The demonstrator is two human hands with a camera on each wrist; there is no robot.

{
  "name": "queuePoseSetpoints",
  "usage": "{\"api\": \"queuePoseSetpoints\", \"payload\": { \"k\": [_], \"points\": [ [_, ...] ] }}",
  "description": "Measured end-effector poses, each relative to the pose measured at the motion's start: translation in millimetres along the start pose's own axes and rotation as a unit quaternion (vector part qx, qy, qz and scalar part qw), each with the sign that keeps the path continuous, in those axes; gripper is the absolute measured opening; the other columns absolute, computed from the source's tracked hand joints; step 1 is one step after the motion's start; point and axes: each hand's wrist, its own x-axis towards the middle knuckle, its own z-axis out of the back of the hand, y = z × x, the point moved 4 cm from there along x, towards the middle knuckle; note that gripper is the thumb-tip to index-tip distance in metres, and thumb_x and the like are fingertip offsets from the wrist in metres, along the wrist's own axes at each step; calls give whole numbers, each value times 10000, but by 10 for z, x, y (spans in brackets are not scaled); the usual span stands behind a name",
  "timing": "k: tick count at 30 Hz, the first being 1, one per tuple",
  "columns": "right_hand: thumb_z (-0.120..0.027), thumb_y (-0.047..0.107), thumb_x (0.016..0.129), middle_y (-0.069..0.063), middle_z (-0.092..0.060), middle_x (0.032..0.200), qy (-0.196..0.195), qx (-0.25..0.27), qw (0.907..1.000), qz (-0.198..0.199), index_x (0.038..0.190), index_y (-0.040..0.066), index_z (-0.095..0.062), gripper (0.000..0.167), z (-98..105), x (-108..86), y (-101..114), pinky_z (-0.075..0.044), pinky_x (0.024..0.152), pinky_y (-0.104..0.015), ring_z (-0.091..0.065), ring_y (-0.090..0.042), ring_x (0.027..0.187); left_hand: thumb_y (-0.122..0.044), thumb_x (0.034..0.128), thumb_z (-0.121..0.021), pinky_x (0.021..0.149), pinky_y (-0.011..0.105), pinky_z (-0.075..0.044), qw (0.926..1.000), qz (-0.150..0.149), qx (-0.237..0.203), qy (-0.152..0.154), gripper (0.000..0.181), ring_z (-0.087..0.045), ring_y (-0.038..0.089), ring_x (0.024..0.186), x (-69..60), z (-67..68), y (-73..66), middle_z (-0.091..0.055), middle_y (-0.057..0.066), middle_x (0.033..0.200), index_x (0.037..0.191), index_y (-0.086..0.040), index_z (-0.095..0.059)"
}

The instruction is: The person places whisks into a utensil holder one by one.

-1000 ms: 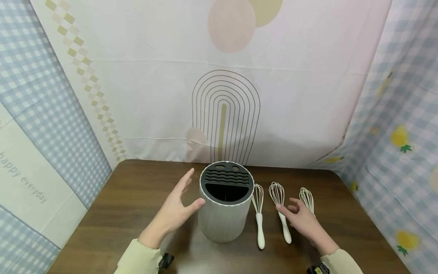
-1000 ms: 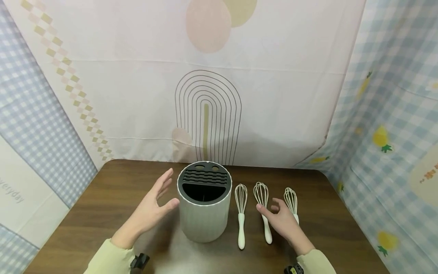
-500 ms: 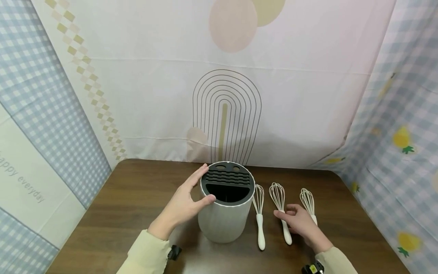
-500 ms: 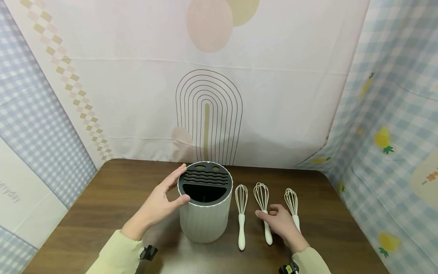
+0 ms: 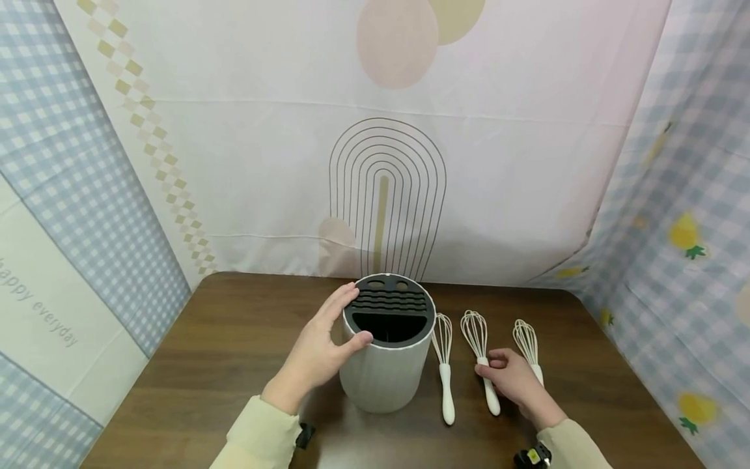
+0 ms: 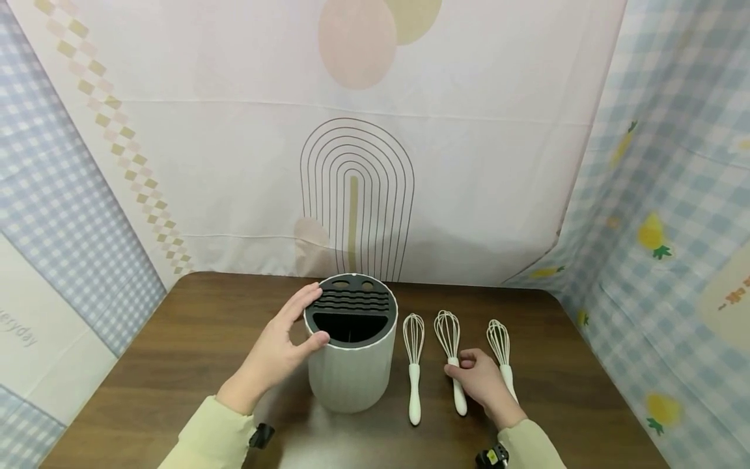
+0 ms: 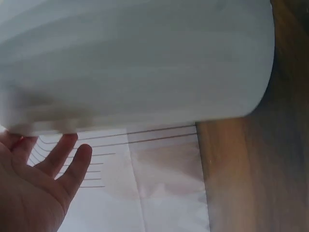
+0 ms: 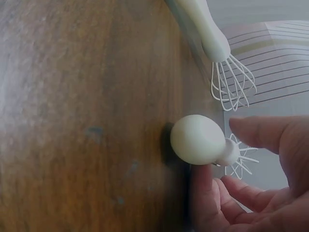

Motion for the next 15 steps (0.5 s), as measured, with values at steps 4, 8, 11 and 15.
{"api": "queuePoseSetpoints", "payload": {
  "k": [4,8,11,15],
  "points": [
    [-699,174,882,-243,-558,1114,-60,58,9999,67,1300,-103,-451,559,-7,14,-16,-536,662,-356,-604,-213,837,-518,862,-671,1040,398,-380,9998,91,-33,-190,731,-344,94,1359,-37,-26,-12,-268,-153,1543,1484,-284,-366],
    [-695,143,877,-177,-602,1006,-113,146,9998,97,1249,-114,-484,499,-26,23,-39,-527,645,-342,-598,-191,788,-505,859,-682,1030,366,-391,9994,125,-92,-301,738,-341,82,1358,-53,-44,-26,-262,-163,1542,1486,-284,-362],
    [-690,143,880,-145,-612,960,-100,196,9997,80,1222,-117,-503,468,-30,23,-47,-522,644,-342,-593,-187,783,-501,856,-687,1018,353,-404,9992,150,-144,-327,738,-354,62,1344,-57,-49,-33,-257,-182,1538,1485,-289,-363],
    [-685,153,887,-121,-616,936,-96,157,9998,86,1201,-114,-527,442,-25,33,-54,-520,645,-342,-587,-183,795,-497,858,-687,1003,358,-419,9991,119,-169,-380,735,-365,56,1333,-58,-53,-31,-265,-160,1543,1485,-295,-359]
  ]
}}
